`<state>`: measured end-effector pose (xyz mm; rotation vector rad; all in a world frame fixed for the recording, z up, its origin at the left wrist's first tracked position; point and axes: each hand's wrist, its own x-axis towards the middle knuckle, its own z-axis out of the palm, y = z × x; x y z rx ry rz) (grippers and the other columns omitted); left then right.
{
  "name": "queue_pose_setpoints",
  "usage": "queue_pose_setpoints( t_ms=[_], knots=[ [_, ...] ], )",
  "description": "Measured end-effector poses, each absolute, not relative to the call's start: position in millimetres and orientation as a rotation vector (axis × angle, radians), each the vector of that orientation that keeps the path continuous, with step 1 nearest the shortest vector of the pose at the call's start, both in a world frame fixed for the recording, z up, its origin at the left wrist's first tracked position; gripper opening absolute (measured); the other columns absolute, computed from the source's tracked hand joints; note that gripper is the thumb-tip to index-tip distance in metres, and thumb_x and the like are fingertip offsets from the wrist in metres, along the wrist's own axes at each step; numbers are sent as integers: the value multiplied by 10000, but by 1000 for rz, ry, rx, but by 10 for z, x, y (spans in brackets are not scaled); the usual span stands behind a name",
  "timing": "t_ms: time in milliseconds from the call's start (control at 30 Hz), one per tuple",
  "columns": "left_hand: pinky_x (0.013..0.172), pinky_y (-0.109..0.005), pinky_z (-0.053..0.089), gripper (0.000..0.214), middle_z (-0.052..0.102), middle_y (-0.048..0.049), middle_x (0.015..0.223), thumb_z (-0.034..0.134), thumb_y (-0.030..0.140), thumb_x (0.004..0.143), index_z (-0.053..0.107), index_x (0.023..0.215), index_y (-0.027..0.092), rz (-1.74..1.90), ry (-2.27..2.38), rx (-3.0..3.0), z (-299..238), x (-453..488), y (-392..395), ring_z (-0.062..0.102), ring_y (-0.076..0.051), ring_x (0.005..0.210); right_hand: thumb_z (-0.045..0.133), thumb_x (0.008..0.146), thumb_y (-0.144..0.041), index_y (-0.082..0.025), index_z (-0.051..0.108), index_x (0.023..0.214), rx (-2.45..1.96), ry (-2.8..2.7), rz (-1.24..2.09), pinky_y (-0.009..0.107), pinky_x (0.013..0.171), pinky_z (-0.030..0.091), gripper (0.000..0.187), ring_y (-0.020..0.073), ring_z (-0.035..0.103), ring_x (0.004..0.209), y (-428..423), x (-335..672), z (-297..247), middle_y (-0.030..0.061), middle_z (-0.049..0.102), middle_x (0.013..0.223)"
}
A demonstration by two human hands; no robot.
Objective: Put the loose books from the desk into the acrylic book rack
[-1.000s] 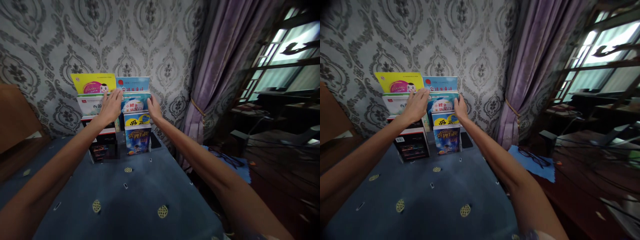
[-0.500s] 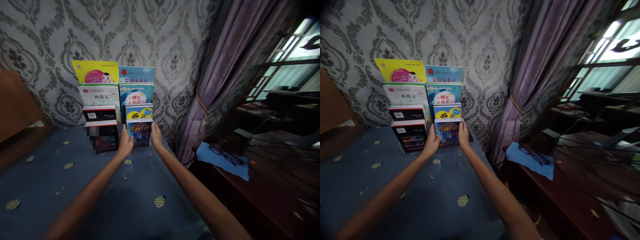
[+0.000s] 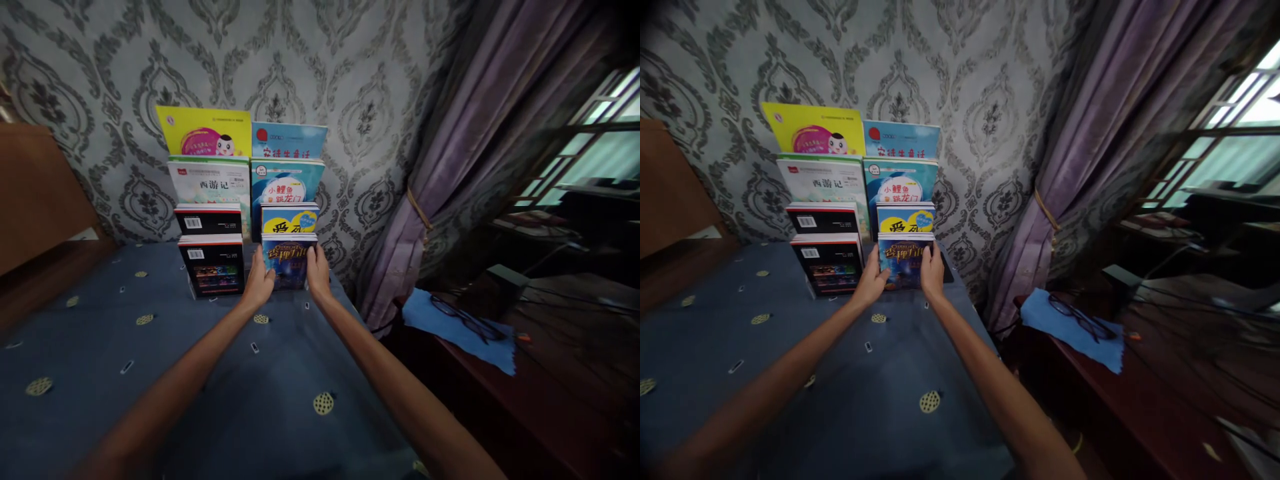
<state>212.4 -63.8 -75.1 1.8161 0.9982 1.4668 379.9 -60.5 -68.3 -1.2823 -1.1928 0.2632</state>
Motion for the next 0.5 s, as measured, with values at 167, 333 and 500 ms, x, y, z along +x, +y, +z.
queue_pose_setpoints(
  t_ms=[167,333,500],
  knots=[
    [1220,-525,284,659,318,-157,1605,472,242,946,241,1563,211,1550,903,2080,-618,1827,-1070,314,-292,1487,371,989,-517,-148,451,1451,-1270,-1149,77,512,1175,327,596,286,441,1405,-896,3696,-614,185,496,1492],
    [1186,-505,329,505,477,-158,1444,475,246,958,412,1456,188,1870,1183,2189,-463,1134,-1327,425,-274,1392,352,1039,-412,-225,514,1409,-989,-1526,53,480,1158,389,445,231,528,1325,-1372,3146,-593,121,598,1385],
    [1226,-514,249,667,376,-184,1533,588,260,876,344,1490,163,2006,1333,1754,-516,643,-842,346,-303,1453,399,1011,-504,-210,421,1509,-937,-1652,419,495,1216,319,578,250,415,1447,-1206,2498,-625,109,464,1554]
  ],
)
